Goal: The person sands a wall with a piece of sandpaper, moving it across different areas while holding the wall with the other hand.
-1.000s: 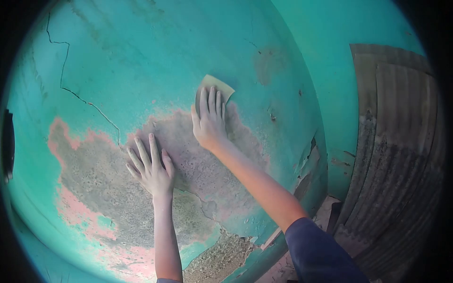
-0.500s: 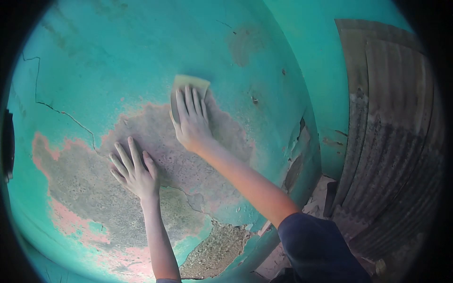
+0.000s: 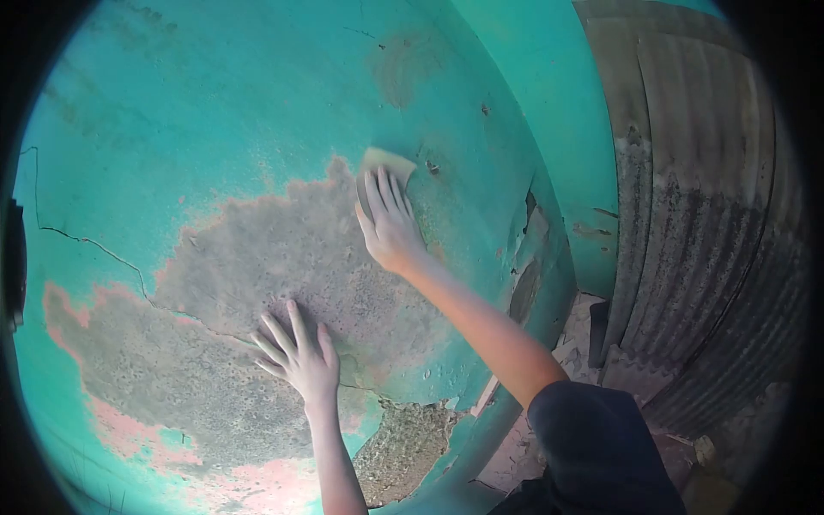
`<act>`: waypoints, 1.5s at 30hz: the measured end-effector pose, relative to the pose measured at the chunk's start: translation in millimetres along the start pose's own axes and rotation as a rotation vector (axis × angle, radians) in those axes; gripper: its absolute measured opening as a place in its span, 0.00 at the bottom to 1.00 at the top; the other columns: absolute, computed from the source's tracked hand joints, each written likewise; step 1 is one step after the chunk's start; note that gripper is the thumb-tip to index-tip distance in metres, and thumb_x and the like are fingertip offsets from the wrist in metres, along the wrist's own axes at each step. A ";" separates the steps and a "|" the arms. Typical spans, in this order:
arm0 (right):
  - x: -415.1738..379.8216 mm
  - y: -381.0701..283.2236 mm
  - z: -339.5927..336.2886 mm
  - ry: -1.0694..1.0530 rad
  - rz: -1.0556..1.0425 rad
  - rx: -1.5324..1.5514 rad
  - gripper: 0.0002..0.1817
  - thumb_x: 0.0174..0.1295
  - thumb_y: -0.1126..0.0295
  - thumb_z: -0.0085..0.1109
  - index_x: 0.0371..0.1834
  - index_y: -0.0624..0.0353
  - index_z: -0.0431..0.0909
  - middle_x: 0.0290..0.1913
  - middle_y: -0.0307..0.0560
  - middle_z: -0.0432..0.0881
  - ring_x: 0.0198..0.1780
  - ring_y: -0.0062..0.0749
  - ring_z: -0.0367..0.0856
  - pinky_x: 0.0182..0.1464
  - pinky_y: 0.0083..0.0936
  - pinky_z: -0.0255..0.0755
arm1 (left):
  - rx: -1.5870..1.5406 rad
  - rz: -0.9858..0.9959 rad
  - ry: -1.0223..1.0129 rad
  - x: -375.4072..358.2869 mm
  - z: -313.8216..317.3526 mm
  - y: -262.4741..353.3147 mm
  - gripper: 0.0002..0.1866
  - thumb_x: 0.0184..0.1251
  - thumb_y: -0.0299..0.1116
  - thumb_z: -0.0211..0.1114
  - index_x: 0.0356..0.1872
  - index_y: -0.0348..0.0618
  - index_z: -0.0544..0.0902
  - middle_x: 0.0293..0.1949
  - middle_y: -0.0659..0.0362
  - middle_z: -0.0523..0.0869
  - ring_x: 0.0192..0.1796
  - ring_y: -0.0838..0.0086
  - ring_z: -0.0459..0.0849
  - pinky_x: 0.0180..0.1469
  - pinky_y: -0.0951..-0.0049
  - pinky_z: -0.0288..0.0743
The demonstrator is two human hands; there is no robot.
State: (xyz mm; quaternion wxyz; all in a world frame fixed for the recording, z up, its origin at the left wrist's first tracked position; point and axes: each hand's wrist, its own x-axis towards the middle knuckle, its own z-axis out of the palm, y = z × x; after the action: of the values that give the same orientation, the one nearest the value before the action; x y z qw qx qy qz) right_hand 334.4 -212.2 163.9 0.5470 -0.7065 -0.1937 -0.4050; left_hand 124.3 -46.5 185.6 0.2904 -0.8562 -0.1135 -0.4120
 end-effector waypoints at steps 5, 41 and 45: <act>-135.6 -2.8 -8.9 -0.265 0.070 -0.008 0.34 0.79 0.58 0.44 0.80 0.69 0.54 0.81 0.72 0.51 0.82 0.66 0.50 0.80 0.58 0.49 | -0.102 -0.032 -0.240 -39.3 15.6 16.1 0.37 0.77 0.56 0.55 0.84 0.64 0.57 0.85 0.45 0.45 0.82 0.29 0.35 0.72 0.18 0.30; -162.9 12.3 25.4 -0.107 0.457 0.255 0.37 0.82 0.58 0.37 0.82 0.74 0.42 0.83 0.76 0.39 0.84 0.71 0.35 0.83 0.57 0.37 | 0.000 0.028 -0.267 -64.3 37.8 21.7 0.41 0.73 0.65 0.56 0.83 0.63 0.59 0.81 0.36 0.49 0.77 0.15 0.42 0.63 0.06 0.41; -267.9 -49.2 40.3 -0.407 0.423 0.135 0.37 0.80 0.60 0.41 0.82 0.75 0.43 0.82 0.79 0.38 0.83 0.74 0.34 0.83 0.57 0.37 | -0.007 0.030 -0.273 -64.9 38.9 21.8 0.42 0.74 0.65 0.55 0.83 0.63 0.57 0.82 0.36 0.49 0.77 0.15 0.41 0.63 0.06 0.40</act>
State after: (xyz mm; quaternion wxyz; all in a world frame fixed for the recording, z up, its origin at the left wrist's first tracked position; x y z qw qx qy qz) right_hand 153.7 -113.2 -18.8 0.6150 -0.7598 -0.1746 -0.1182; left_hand 117.4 -38.2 107.6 0.2754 -0.9070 -0.1375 -0.2874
